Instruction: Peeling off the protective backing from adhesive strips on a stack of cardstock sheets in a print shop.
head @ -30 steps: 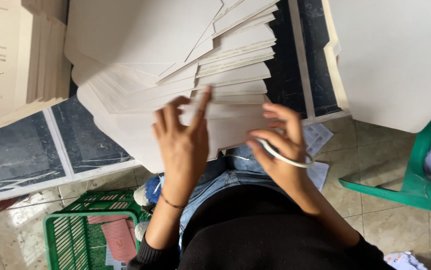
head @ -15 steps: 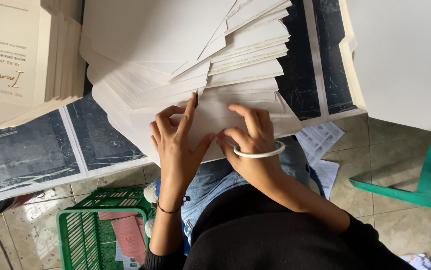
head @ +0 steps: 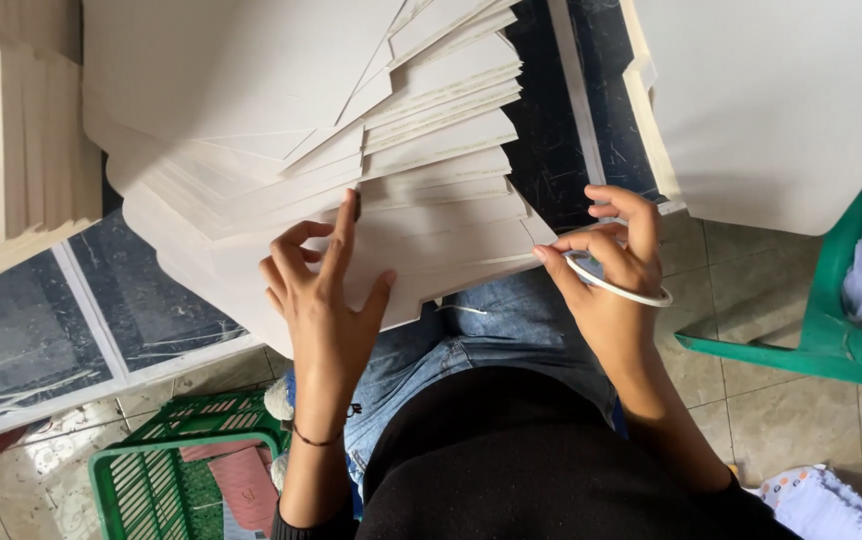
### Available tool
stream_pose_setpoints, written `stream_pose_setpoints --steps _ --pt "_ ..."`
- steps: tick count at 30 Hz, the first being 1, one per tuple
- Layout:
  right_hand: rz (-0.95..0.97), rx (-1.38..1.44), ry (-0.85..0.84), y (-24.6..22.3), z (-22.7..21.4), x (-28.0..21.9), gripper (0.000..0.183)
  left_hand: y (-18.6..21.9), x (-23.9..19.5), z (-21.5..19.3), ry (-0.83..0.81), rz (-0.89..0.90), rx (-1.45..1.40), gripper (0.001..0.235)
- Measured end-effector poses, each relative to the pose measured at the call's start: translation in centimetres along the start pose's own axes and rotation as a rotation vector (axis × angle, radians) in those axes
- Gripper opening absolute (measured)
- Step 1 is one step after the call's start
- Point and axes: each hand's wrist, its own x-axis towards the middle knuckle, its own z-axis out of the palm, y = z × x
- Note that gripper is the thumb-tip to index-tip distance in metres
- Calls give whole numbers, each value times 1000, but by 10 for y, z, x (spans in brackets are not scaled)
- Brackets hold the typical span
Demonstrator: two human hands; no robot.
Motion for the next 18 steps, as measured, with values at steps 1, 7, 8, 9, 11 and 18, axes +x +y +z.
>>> stream_pose_setpoints --steps 1,7,8,9,11,18 --pt "3 -2 3 -1 0 1 22 6 0 6 -3 4 0 100" --pt "-4 -43 10 1 5 3 26 37 1 39 15 66 -17 92" --pt "-18 -56 6 3 6 3 26 41 1 40 20 69 -12 91" --pt "-32 -71 3 5 6 3 26 45 2 42 24 74 -8 89" --pt "-35 -35 6 1 3 5 25 45 0 42 31 87 -8 86" --pt "-124 33 45 2 1 11 25 40 2 40 -2 186 -7 78"
